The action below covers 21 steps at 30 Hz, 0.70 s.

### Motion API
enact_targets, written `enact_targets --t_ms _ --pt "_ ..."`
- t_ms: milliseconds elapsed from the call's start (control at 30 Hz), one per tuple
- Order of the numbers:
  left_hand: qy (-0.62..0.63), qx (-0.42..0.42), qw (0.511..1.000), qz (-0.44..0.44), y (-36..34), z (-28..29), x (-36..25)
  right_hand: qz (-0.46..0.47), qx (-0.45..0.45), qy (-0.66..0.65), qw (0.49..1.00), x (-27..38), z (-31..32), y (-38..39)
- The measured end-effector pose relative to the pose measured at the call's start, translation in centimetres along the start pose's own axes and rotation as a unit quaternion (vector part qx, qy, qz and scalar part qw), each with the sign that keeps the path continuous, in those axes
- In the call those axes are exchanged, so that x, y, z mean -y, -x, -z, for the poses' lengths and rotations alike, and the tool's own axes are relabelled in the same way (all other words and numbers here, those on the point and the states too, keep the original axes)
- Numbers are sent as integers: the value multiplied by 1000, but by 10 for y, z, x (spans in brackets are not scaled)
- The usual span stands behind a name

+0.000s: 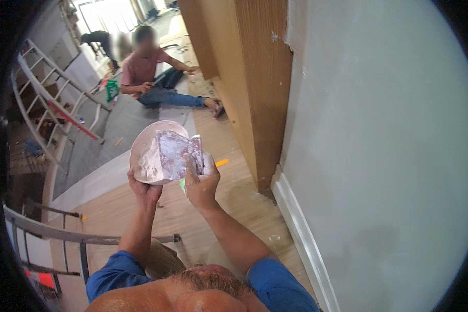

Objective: The person applies white plaster to a wall using a putty knife and a small container. They repeatedly scoop plaster from the container and spread it along the junction of a wooden panel and the wall.

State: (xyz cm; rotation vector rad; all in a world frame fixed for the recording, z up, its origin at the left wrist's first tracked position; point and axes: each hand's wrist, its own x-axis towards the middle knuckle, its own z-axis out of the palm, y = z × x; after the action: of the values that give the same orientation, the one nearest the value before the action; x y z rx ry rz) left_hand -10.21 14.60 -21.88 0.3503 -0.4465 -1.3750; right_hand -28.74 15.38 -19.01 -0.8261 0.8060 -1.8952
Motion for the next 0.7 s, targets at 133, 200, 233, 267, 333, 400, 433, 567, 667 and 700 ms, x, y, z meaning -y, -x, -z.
enact_targets --t_ms 133,200,233,267,333,400,433,567,667,700 --pt "-61 4 998 -15 -14 -18 -24 -10 16 19 1000 9 6 7" --pt "-64 10 998 1 -20 -28 -29 -13 9 0 1000 9 9 5" --pt "-85 16 996 -13 -23 -36 -29 -19 -3 -24 1000 16 8 4" --pt "-87 18 996 -15 -22 -35 -27 -9 -6 -23 1000 16 12 4" --pt "-87 22 996 -14 -22 -35 -22 14 -17 -16 1000 13 16 1" --pt "-86 19 996 -12 -23 -41 -18 10 -39 -20 999 15 15 1" --pt "-79 16 997 -7 -23 -43 -15 14 -43 -7 999 21 17 0" --pt "-40 77 996 22 -26 -32 -5 44 -45 51 997 24 36 -4" --pt "-18 145 988 48 -26 -29 6 18 -63 90 994 40 50 -7" --pt "-7 156 986 54 -24 -33 11 19 -65 106 992 36 58 -11"
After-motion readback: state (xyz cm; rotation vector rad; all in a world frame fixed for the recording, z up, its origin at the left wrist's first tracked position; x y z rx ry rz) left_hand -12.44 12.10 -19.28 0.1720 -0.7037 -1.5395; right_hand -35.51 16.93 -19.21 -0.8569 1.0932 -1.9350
